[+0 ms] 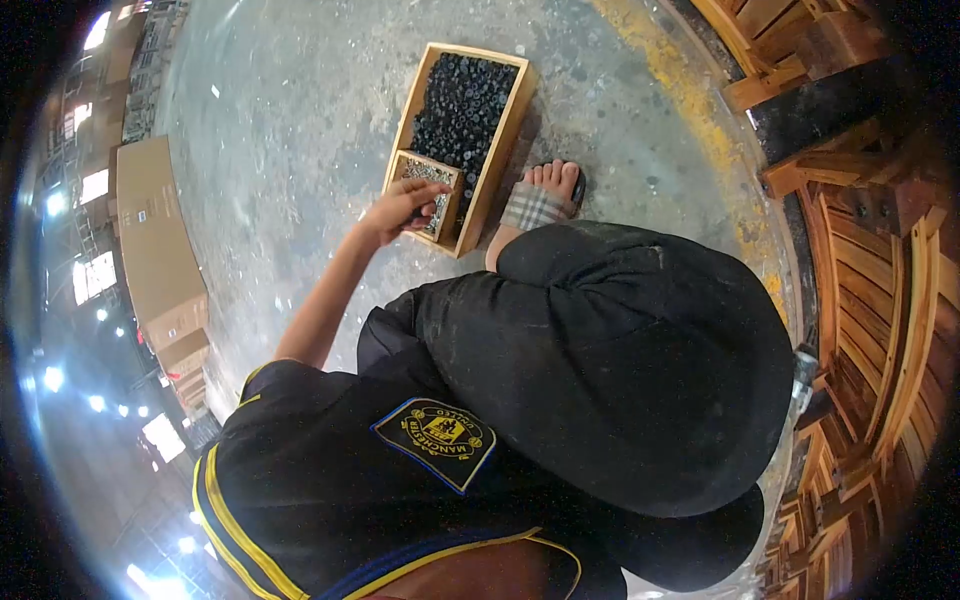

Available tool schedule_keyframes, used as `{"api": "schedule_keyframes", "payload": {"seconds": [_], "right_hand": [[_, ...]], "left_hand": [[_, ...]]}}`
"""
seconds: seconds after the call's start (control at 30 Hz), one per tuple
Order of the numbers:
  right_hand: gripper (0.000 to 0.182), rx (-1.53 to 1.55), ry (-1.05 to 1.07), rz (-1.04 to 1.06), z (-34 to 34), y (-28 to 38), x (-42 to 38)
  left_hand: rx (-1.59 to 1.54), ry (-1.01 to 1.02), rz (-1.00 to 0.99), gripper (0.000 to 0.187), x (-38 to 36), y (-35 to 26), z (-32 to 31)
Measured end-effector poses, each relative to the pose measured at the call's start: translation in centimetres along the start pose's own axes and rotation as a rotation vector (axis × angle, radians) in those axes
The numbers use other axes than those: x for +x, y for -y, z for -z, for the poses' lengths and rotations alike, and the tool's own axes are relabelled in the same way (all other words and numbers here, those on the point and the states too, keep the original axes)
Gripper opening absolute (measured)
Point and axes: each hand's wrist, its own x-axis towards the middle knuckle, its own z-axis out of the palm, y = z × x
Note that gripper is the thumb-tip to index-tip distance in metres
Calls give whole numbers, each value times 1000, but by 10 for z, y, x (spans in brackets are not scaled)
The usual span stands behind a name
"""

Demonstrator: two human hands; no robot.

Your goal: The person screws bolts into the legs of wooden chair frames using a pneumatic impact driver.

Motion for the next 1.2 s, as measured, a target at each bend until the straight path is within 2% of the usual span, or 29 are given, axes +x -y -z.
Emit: {"api": "schedule_keyframes", "payload": {"seconds": [0.07, 0.13, 0.2, 0.27, 0.3, 0.33, 0.4, 0.43, 0.5, 0.53, 0.57, 0.67, 0.77, 0.83, 0.9, 0.93, 1.07, 1.13, 1.17, 1.2], "right_hand": [[33, 10, 25, -7, 1, -5, -4], [33, 24, 37, -6, -3, -7, -5], [33, 35, 41, -2, -4, -9, -10], [33, 43, 44, 2, -6, -12, -16], [33, 48, 48, 6, -8, -13, -18], [33, 52, 52, 9, -9, -15, -20], [33, 59, 53, 17, -12, -17, -24], [33, 61, 49, 20, -12, -20, -29], [33, 51, -6, 45, -4, -24, -32], [33, 33, -85, 75, 6, -24, -29], [33, 8, -213, 108, 20, -23, -33], [33, -103, -793, 185, 62, -19, -90], [33, -199, -1411, 211, 56, -34, -174], [33, -234, -1711, 213, 39, -51, -211], [33, -227, -1852, 217, 28, -72, -222], [33, -243, -1881, 219, 11, -59, -193], [33, -230, -1910, 287, 10, -67, -177], [33, -226, -1912, 320, 13, -70, -168], [33, -222, -1912, 339, 15, -71, -163], [33, -228, -1907, 357, 18, -71, -159]], "left_hand": [[-42, -24, 53, 21, 12, 30, -2], [38, -34, 18, 23, 24, 55, -3], [33, -53, 12, 23, 20, 53, -9], [113, -4, -82, 27, 20, 57, -9], [302, -55, -122, 33, 17, 53, -15], [308, -48, -122, 33, 16, 56, -15], [215, -60, -114, 34, 16, 62, -16], [162, -5, -37, 37, 6, 53, -17], [-150, -28, -2, 31, 9, 54, -16], [-347, -137, 141, 28, 7, 34, -28], [-384, 40, 147, 28, 16, 39, -15], [-201, 554, 210, 29, 98, 35, -133], [-4, 1038, 325, 30, 133, 44, -250], [96, 1246, 392, 32, 146, 51, -298], [138, 1305, 420, 33, 160, 45, -296], [120, 1311, 426, 34, 183, 15, -267], [55, 1245, 371, 37, 207, -33, -230], [13, 1204, 343, 39, 209, -52, -232], [-5, 1102, 319, 40, 213, -48, -241], [-3, 1116, 307, 40, 221, -39, -249]]}}
